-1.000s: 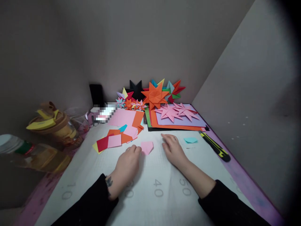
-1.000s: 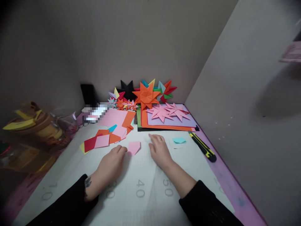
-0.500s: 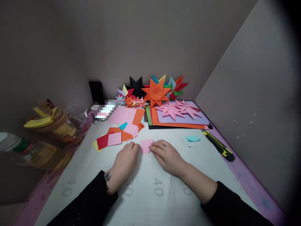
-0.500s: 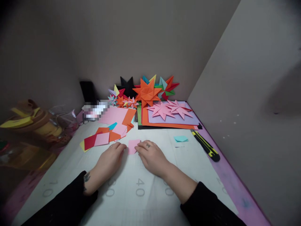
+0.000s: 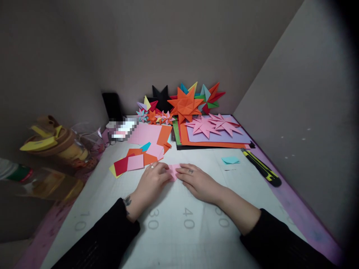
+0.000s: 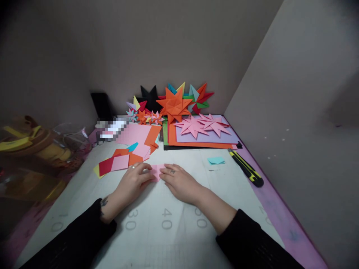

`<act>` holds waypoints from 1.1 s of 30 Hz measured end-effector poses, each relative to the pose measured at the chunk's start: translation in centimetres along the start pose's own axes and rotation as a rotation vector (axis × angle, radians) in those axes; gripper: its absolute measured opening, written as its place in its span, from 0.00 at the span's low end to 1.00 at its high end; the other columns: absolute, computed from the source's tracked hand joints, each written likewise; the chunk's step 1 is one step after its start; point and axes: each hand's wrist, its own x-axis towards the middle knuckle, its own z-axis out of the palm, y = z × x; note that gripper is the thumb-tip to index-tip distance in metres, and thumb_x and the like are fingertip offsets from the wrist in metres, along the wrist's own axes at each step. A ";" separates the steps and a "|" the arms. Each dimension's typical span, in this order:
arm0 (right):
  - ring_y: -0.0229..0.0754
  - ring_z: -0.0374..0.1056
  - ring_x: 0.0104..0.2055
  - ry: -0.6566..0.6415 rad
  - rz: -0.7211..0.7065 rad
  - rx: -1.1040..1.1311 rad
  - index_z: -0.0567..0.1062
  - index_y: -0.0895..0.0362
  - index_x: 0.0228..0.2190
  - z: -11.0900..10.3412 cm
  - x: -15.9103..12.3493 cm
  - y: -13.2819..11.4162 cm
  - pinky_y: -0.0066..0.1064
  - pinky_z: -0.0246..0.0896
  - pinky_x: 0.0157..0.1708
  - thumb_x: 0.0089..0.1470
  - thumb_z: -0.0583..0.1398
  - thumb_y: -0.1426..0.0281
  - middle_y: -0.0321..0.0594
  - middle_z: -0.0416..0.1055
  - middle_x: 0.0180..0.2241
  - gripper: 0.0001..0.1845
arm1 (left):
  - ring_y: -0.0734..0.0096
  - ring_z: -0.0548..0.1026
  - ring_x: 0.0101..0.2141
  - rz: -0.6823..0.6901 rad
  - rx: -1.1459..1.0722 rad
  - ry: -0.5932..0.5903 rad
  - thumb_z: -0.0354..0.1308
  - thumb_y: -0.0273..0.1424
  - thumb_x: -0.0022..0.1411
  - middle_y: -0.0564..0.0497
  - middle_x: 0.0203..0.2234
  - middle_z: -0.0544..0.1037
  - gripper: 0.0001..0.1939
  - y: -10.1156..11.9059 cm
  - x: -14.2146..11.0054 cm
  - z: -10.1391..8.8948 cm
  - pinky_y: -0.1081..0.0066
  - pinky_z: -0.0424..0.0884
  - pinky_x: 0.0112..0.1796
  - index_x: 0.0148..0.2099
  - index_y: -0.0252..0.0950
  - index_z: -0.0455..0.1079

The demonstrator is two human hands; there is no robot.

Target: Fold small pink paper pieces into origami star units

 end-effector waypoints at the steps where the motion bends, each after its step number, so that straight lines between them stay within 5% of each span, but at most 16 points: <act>1: 0.50 0.55 0.59 -0.002 0.001 -0.034 0.70 0.56 0.49 0.1 0.0 -0.1 0.52 0.53 0.56 0.57 0.53 0.76 0.46 0.67 0.53 0.18 | 0.63 0.68 0.41 0.025 -0.011 -0.012 0.55 0.30 0.61 0.49 0.40 0.73 0.07 -0.1 0.1 0.0 0.63 0.62 0.40 0.38 0.44 0.75; 14: 0.48 0.56 0.57 -0.078 -0.109 -0.082 0.69 0.51 0.51 -0.2 -0.3 -0.2 0.49 0.53 0.56 0.58 0.53 0.77 0.44 0.68 0.52 0.21 | 0.68 0.70 0.35 -0.112 -0.318 -0.073 0.53 0.30 0.61 0.50 0.32 0.75 0.08 -0.6 0.6 -0.2 0.68 0.64 0.38 0.34 0.37 0.73; 33: 0.43 0.64 0.52 -0.007 -0.080 0.144 0.72 0.54 0.47 0.4 0.0 0.0 0.38 0.64 0.50 0.57 0.51 0.79 0.44 0.70 0.48 0.19 | 0.67 0.69 0.34 -0.260 -0.173 -0.061 0.52 0.27 0.57 0.49 0.30 0.72 0.06 0.4 1.3 0.5 0.67 0.63 0.37 0.29 0.35 0.69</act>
